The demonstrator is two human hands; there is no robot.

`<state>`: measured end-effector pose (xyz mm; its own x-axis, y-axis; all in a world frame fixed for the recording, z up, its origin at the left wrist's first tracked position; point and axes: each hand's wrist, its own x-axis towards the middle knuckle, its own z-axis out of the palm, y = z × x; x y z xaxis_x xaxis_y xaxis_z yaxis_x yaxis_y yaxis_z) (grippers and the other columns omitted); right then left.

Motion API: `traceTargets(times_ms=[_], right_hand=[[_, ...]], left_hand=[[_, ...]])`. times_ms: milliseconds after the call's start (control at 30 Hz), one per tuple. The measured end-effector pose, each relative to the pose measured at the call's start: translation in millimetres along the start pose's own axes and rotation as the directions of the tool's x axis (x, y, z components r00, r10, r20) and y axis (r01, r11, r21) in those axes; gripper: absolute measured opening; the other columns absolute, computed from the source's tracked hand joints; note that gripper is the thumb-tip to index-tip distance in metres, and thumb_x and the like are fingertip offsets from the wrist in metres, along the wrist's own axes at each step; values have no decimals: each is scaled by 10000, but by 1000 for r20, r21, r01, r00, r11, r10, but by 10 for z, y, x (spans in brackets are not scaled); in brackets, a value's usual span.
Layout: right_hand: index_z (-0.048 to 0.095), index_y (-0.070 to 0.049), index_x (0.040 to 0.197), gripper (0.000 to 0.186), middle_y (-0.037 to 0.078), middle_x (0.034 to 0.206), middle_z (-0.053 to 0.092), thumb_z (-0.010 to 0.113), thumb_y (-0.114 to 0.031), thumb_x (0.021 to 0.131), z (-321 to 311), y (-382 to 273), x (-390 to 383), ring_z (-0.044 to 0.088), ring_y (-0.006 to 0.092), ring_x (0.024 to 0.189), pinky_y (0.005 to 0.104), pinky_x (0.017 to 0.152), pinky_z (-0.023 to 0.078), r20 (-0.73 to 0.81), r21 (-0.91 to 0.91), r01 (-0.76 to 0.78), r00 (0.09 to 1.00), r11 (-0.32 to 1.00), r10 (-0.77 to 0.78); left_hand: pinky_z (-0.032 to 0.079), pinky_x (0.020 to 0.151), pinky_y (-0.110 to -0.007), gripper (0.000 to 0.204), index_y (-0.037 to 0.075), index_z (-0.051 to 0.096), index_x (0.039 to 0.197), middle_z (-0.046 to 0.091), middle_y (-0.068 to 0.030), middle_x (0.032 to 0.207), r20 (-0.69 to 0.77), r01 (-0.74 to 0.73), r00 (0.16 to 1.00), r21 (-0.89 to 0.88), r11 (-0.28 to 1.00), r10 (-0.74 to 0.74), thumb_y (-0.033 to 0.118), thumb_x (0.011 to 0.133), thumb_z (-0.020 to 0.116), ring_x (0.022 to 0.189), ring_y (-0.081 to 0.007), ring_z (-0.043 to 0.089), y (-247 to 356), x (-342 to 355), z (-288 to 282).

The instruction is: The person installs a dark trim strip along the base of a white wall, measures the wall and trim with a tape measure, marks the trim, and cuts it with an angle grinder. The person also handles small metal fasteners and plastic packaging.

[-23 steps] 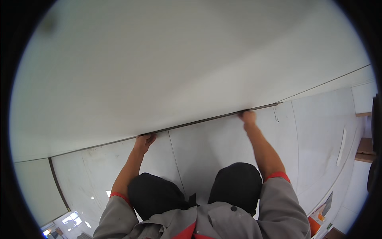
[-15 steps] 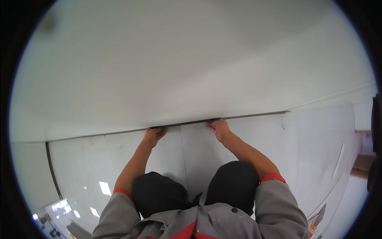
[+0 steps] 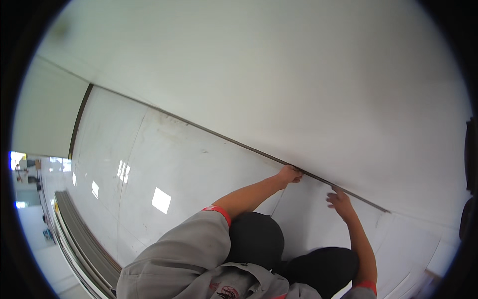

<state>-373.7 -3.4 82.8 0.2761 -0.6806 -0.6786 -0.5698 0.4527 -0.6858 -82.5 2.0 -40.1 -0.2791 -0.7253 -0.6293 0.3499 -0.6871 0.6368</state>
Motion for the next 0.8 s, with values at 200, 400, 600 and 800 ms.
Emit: traceTargets(times_ms=[200, 400, 600, 800], right_hand=[[359, 16, 1501, 593, 243, 1275, 617, 540, -142, 959, -442, 146, -739, 659, 279, 1074, 381, 842, 583, -281, 100, -90, 953, 991, 115], [439, 12, 1444, 583, 228, 1260, 623, 606, -126, 903, -579, 687, -1169, 667, 281, 1038, 381, 810, 590, -313, 182, -235, 906, 955, 283], [466, -52, 1433, 452, 206, 1305, 600, 564, -183, 1012, -699, 906, -1508, 663, 272, 1081, 408, 890, 592, -167, 271, -280, 929, 921, 331], [496, -41, 1406, 413, 181, 1300, 617, 556, -180, 1021, -643, 876, -1573, 655, 278, 1113, 403, 907, 582, -213, 65, -355, 908, 932, 361]], left_hand=[[574, 837, -355, 237, -51, 675, 1137, 696, -122, 1051, -167, -60, 983, 73, 996, 72, 24, 920, 614, 943, -217, 674, 385, -347, -1131], [588, 783, -353, 208, -70, 719, 1043, 728, -151, 999, -305, -188, 924, 159, 969, 229, -4, 857, 651, 880, -226, 698, 814, -945, -2541], [593, 769, -341, 171, -35, 744, 989, 746, -118, 928, -683, -225, 628, 299, 927, 373, 50, 864, 663, 816, -192, 709, 1385, -1811, -4542], [562, 839, -336, 228, -52, 675, 1082, 703, -137, 1019, -699, -405, 549, 258, 877, 458, 75, 921, 577, 928, -219, 681, 1715, -2015, -4934]])
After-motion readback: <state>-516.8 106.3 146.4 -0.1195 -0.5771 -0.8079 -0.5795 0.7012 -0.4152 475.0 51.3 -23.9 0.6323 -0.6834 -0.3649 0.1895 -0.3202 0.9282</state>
